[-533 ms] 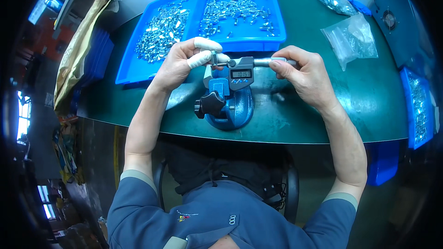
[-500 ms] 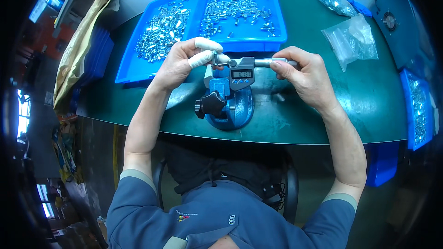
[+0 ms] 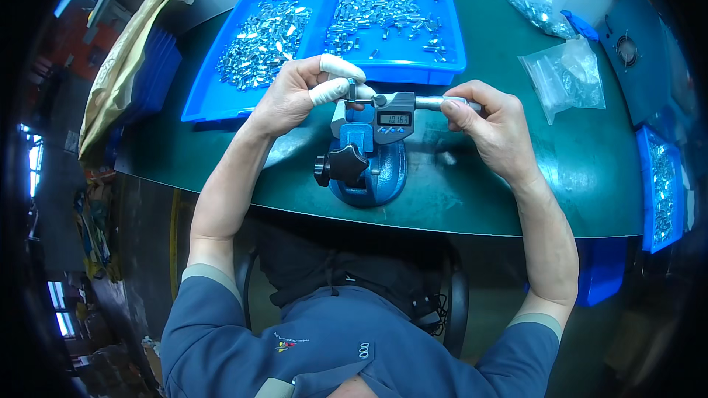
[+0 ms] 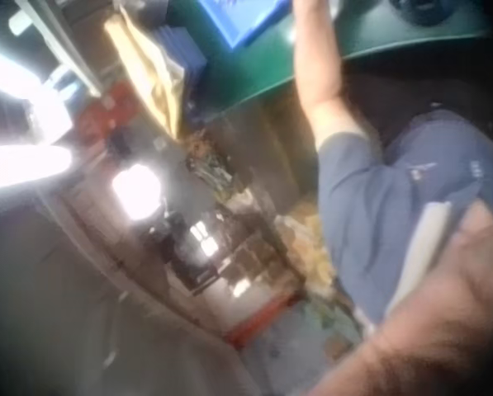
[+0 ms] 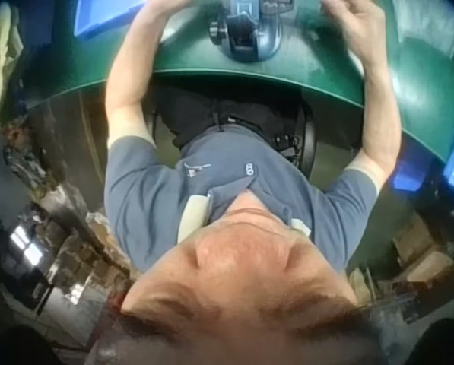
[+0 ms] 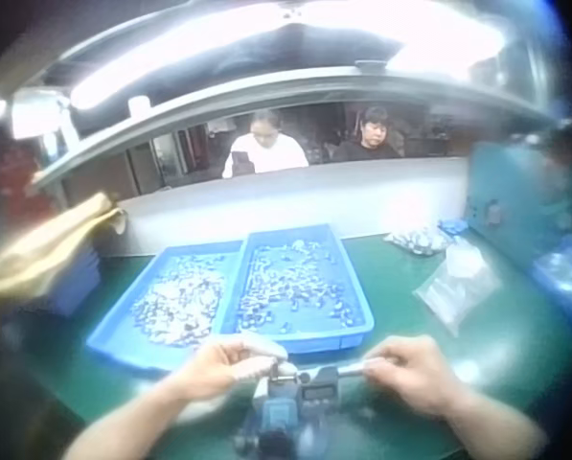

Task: The person measures small metal components using a digital measurement gauge at a workstation.

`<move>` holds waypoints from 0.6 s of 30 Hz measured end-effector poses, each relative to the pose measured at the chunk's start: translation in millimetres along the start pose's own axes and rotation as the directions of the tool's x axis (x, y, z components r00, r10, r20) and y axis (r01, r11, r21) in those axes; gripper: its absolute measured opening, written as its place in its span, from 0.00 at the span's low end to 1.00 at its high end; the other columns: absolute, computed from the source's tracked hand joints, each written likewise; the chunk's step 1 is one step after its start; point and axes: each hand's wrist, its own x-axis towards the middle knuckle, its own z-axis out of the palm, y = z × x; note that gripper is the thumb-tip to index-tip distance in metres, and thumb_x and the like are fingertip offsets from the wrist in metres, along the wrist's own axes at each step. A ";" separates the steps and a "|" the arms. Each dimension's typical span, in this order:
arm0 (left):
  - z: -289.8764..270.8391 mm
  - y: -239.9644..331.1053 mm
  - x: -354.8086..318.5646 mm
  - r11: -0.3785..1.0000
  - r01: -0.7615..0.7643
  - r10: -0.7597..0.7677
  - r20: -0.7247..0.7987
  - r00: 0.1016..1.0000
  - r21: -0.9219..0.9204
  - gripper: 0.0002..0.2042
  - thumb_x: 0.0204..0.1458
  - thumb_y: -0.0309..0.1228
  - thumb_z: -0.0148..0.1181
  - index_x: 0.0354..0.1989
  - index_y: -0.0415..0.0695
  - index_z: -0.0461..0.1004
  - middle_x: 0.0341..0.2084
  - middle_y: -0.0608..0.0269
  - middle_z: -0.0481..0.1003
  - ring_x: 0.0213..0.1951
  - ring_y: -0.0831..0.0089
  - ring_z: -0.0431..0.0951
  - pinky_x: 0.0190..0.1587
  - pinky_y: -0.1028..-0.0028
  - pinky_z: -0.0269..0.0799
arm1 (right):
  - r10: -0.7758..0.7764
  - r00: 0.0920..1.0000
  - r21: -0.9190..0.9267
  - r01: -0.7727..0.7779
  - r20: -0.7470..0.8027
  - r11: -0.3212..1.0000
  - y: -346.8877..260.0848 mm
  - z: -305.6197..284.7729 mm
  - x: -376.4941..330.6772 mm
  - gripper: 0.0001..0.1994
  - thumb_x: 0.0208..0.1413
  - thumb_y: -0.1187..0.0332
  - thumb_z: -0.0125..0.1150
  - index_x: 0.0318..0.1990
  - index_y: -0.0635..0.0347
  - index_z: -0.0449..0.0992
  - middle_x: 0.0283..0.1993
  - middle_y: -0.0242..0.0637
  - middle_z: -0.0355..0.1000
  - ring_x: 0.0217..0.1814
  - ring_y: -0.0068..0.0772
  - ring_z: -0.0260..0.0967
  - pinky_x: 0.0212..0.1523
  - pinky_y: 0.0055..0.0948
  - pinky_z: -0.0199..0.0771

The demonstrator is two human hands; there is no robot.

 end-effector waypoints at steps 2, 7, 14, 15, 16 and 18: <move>1.2 0.6 -0.4 1.000 0.005 -0.005 -0.002 1.000 -0.001 0.10 0.59 0.30 0.63 0.47 0.44 0.81 0.40 0.60 0.82 0.47 0.70 0.83 0.53 0.67 0.80 | 0.005 1.000 0.009 -0.005 0.000 1.000 0.0 0.5 0.0 0.12 0.63 0.63 0.64 0.42 0.66 0.79 0.28 0.29 0.74 0.31 0.16 0.69 0.33 0.18 0.68; 0.6 -0.9 -0.7 1.000 -0.008 0.008 0.001 1.000 -0.005 0.10 0.61 0.30 0.60 0.49 0.44 0.80 0.41 0.59 0.82 0.47 0.70 0.83 0.52 0.67 0.79 | -0.007 1.000 -0.002 0.007 -0.010 1.000 0.5 1.0 -0.3 0.13 0.64 0.63 0.64 0.42 0.66 0.79 0.28 0.30 0.74 0.30 0.17 0.70 0.32 0.18 0.68; -1.3 1.3 -1.8 1.000 -0.014 0.014 0.008 1.000 -0.017 0.10 0.62 0.31 0.59 0.49 0.44 0.80 0.41 0.58 0.82 0.46 0.69 0.83 0.52 0.67 0.79 | 0.000 1.000 0.014 0.000 -0.001 1.000 -0.3 1.2 0.4 0.12 0.64 0.64 0.63 0.43 0.67 0.79 0.28 0.30 0.74 0.31 0.18 0.71 0.32 0.19 0.70; -2.0 0.2 -1.2 1.000 -0.021 0.021 0.012 1.000 -0.015 0.10 0.62 0.30 0.60 0.49 0.43 0.80 0.41 0.58 0.82 0.46 0.69 0.83 0.52 0.67 0.79 | 0.007 1.000 0.026 -0.007 0.006 1.000 -0.3 0.8 0.2 0.12 0.64 0.64 0.63 0.43 0.67 0.79 0.28 0.30 0.74 0.31 0.18 0.71 0.32 0.19 0.70; -2.4 -0.5 -1.2 1.000 -0.028 0.028 0.013 1.000 -0.011 0.10 0.62 0.30 0.60 0.49 0.43 0.80 0.41 0.57 0.82 0.46 0.68 0.83 0.51 0.67 0.79 | 0.006 1.000 0.027 -0.006 0.003 1.000 -0.3 1.2 0.2 0.12 0.64 0.64 0.63 0.43 0.67 0.79 0.28 0.30 0.74 0.31 0.18 0.71 0.32 0.19 0.70; -2.5 0.2 -1.1 0.999 -0.014 0.014 0.005 1.000 -0.031 0.10 0.61 0.29 0.60 0.49 0.43 0.80 0.42 0.57 0.82 0.46 0.68 0.83 0.51 0.67 0.79 | -0.009 1.000 0.023 0.009 0.000 1.000 -0.8 1.9 0.4 0.12 0.64 0.64 0.63 0.43 0.67 0.79 0.29 0.30 0.74 0.31 0.18 0.71 0.32 0.19 0.70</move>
